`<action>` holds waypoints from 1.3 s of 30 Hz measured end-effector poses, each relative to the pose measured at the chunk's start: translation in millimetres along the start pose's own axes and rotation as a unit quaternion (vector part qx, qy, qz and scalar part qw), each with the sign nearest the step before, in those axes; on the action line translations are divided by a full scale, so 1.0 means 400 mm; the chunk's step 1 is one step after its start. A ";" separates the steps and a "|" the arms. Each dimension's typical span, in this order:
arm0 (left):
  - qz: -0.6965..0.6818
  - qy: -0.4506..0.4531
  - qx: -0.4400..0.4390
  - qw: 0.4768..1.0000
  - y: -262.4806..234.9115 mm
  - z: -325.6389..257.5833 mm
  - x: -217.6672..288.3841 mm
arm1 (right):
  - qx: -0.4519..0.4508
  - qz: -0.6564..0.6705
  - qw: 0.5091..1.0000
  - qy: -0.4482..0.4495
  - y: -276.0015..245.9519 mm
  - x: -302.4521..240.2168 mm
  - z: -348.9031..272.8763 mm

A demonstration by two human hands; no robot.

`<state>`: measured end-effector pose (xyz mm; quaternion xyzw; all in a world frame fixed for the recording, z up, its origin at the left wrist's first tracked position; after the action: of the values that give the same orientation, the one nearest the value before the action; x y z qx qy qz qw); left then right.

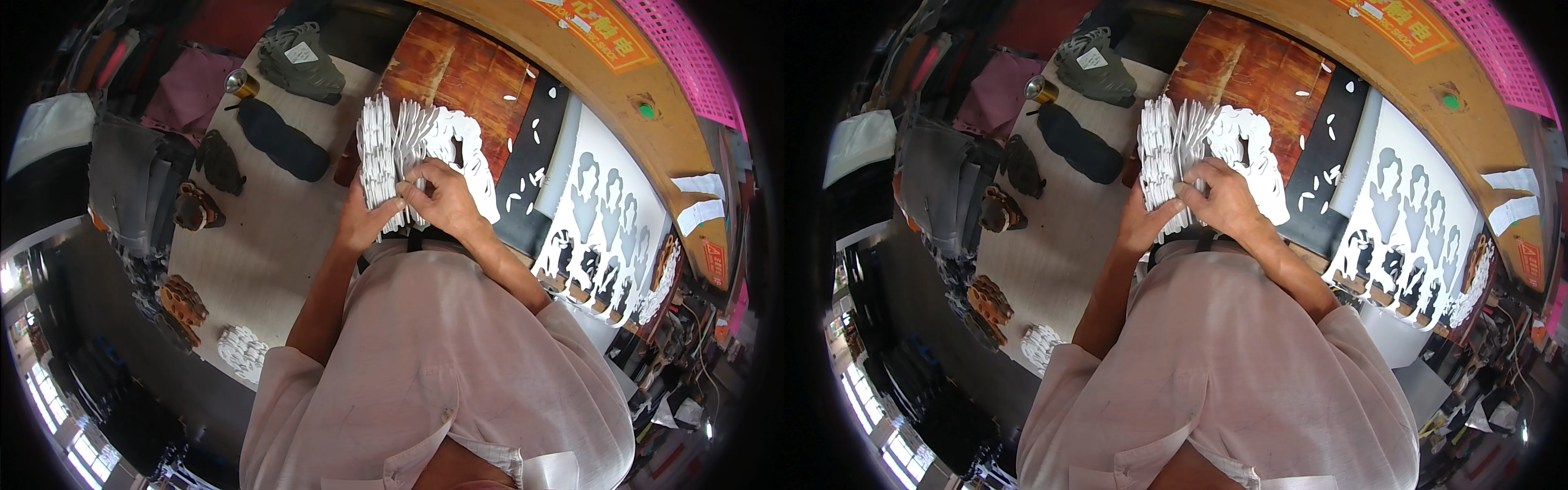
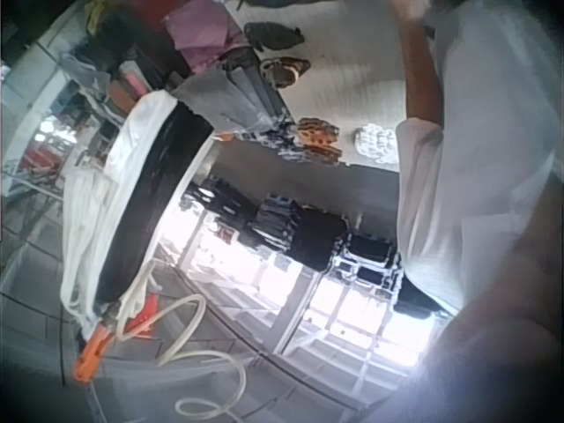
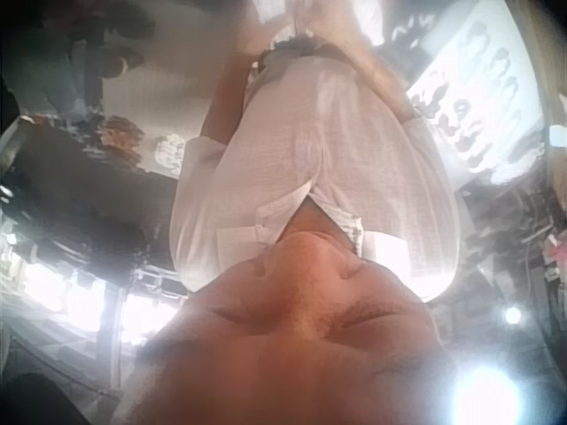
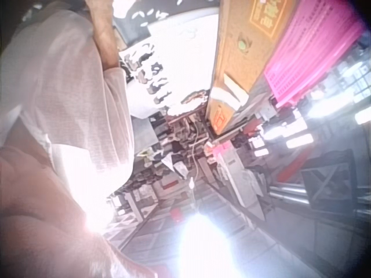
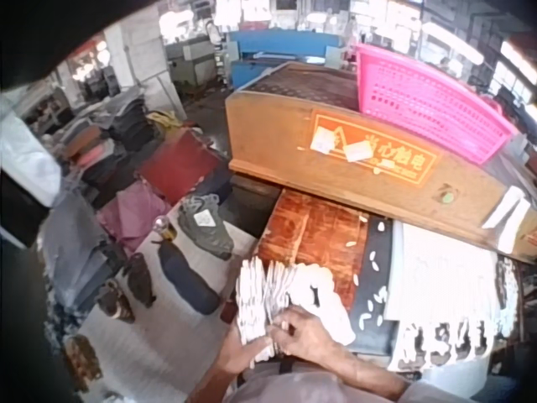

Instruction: The person repeatedly picks up white paper cutouts from a light table, separates them, and stacks them into a growing pile. They also handle a brown cutout and move it aside. The person continues to sort and stack the white cutouts throughout the clip.

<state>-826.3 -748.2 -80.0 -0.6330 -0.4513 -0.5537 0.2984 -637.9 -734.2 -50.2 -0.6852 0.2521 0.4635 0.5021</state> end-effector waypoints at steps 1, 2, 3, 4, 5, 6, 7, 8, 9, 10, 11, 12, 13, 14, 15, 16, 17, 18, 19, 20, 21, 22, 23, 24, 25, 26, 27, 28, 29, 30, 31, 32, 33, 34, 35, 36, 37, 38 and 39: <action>0.002 0.005 -0.004 1.000 0.000 0.000 0.000 | -0.008 -0.007 1.000 0.005 0.001 0.000 0.002; 0.003 -0.002 -0.001 1.000 0.000 0.001 -0.002 | -0.015 -0.015 1.000 0.012 0.001 -0.001 0.004; 0.009 0.000 -0.001 1.000 0.000 0.002 -0.002 | -0.014 -0.014 1.000 0.005 0.000 -0.002 0.006; 0.019 -0.007 0.000 1.000 -0.001 0.003 -0.003 | -0.012 -0.013 1.000 0.000 -0.002 -0.003 0.007; 0.010 0.000 -0.005 1.000 -0.001 0.003 -0.003 | -0.011 -0.011 1.000 -0.012 -0.003 -0.005 0.006; 0.004 -0.001 -0.007 1.000 -0.001 0.003 -0.003 | -0.015 -0.005 1.000 0.000 -0.003 -0.004 0.006; 0.003 -0.003 -0.007 1.000 -0.002 0.003 -0.003 | -0.021 0.004 1.000 0.004 -0.003 -0.004 0.004; -0.004 0.002 -0.009 1.000 -0.003 0.002 -0.001 | -0.017 0.013 1.000 0.007 -0.003 -0.004 0.002; -0.006 0.006 -0.009 1.000 -0.004 0.000 0.000 | -0.019 0.021 0.999 0.025 -0.001 -0.002 0.000; -0.004 0.004 -0.010 1.000 -0.004 -0.001 0.002 | -0.011 0.031 0.999 0.042 0.001 0.000 -0.003; 0.000 0.006 -0.008 1.000 -0.006 -0.003 0.003 | -0.008 0.044 0.997 0.065 0.004 0.003 -0.005; 0.009 0.004 -0.007 1.000 -0.007 -0.004 0.005 | 0.009 0.017 0.999 0.026 0.004 0.000 -0.006; 0.022 0.008 -0.005 1.000 -0.008 -0.006 0.007 | 0.021 -0.007 1.000 -0.006 0.006 -0.004 -0.007; 0.018 0.001 -0.006 1.000 -0.008 -0.006 0.008 | 0.027 -0.032 0.999 -0.026 0.007 -0.007 -0.007; 0.018 0.002 -0.007 1.000 -0.008 -0.006 0.010 | 0.023 -0.024 0.999 -0.032 0.008 -0.008 -0.007; 0.022 0.000 -0.007 1.000 -0.008 -0.005 0.011 | 0.013 -0.018 0.999 -0.025 0.009 -0.009 -0.006; 0.014 0.003 -0.009 1.000 -0.007 -0.004 0.013 | 0.007 -0.012 1.000 -0.009 0.009 -0.009 -0.005; 0.012 0.005 -0.010 1.000 -0.006 -0.002 0.016 | -0.004 -0.023 1.000 -0.006 0.009 -0.012 -0.003; 0.013 0.006 -0.010 1.000 -0.004 0.000 0.018 | -0.010 -0.035 0.999 0.006 0.008 -0.015 -0.001; 0.006 0.008 -0.009 1.000 -0.003 0.001 0.021 | -0.018 -0.046 0.999 0.009 0.008 -0.020 0.001; 0.003 0.010 -0.007 1.000 -0.002 0.002 0.023 | -0.020 -0.047 0.998 0.023 0.007 -0.022 0.004; 0.003 0.000 -0.005 1.000 -0.001 0.002 0.024 | -0.023 -0.048 0.998 0.026 0.007 -0.025 0.006; 0.000 0.011 -0.008 1.000 -0.001 0.002 0.027 | -0.022 -0.046 0.998 0.023 0.007 -0.028 0.008; 0.000 0.010 -0.011 1.000 0.000 0.001 0.028 | -0.021 -0.052 0.998 0.014 0.007 -0.029 0.009; 0.001 0.009 -0.015 1.000 0.000 0.001 0.028 | -0.014 -0.055 0.998 -0.001 0.008 -0.031 0.009; 0.003 0.008 -0.012 1.000 -0.001 0.000 0.026 | -0.002 -0.063 0.998 -0.018 0.009 -0.030 0.010; 0.005 0.006 -0.009 1.000 -0.003 -0.001 0.023 | 0.002 -0.049 0.999 -0.009 0.012 -0.026 0.009; 0.007 0.005 -0.006 1.000 -0.004 -0.001 0.020 | 0.012 -0.038 0.999 -0.002 0.013 -0.022 0.006; 0.006 0.008 -0.005 1.000 -0.006 -0.002 0.015 | 0.018 -0.028 0.999 0.001 0.015 -0.017 0.005; 0.004 0.011 -0.004 1.000 -0.008 -0.002 0.011 | 0.019 -0.033 0.999 -0.003 0.018 -0.014 0.003; 0.006 0.014 -0.003 1.000 -0.009 -0.001 0.006 | 0.017 -0.038 0.999 -0.010 0.019 -0.012 0.003; -0.002 0.022 -0.009 1.000 -0.009 0.000 0.002 | 0.017 -0.044 0.999 -0.013 0.020 -0.011 0.003; -0.007 0.031 -0.014 0.999 -0.009 0.001 0.000 | 0.014 -0.054 0.998 -0.020 0.020 -0.012 0.003; -0.007 0.020 -0.015 1.000 -0.009 0.002 -0.003 | 0.014 -0.065 0.998 -0.023 0.018 -0.014 0.004; -0.018 0.035 -0.020 0.999 -0.008 0.003 -0.002 | 0.008 -0.073 0.997 -0.001 0.016 -0.016 0.005; -0.025 0.030 -0.019 0.999 -0.007 0.004 -0.002 | 0.003 -0.075 0.997 -0.001 0.014 -0.022 0.006; -0.031 0.025 -0.018 0.999 -0.006 0.004 0.000 | -0.007 -0.074 0.997 0.025 0.011 -0.026 0.007; -0.022 0.024 -0.015 0.999 -0.005 0.004 0.003 | -0.019 -0.070 0.996 0.043 0.010 -0.031 0.008; -0.012 0.023 -0.012 1.000 -0.004 0.003 0.008 | -0.021 -0.080 0.995 0.054 0.007 -0.036 0.010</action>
<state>-827.3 -745.6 -77.5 -0.6181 -0.4452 -0.5770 0.2948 -648.1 -733.4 -38.9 -0.7378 0.2138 0.3892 0.5085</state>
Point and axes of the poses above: each hand's wrist, its own z-axis towards the middle knuckle, its own y-axis out of the palm, x = y × z, the point moved 2 cm from there along z, towards the middle knuckle, and after that the axes turned 14 degrees about -x, right-handed, at the moved point
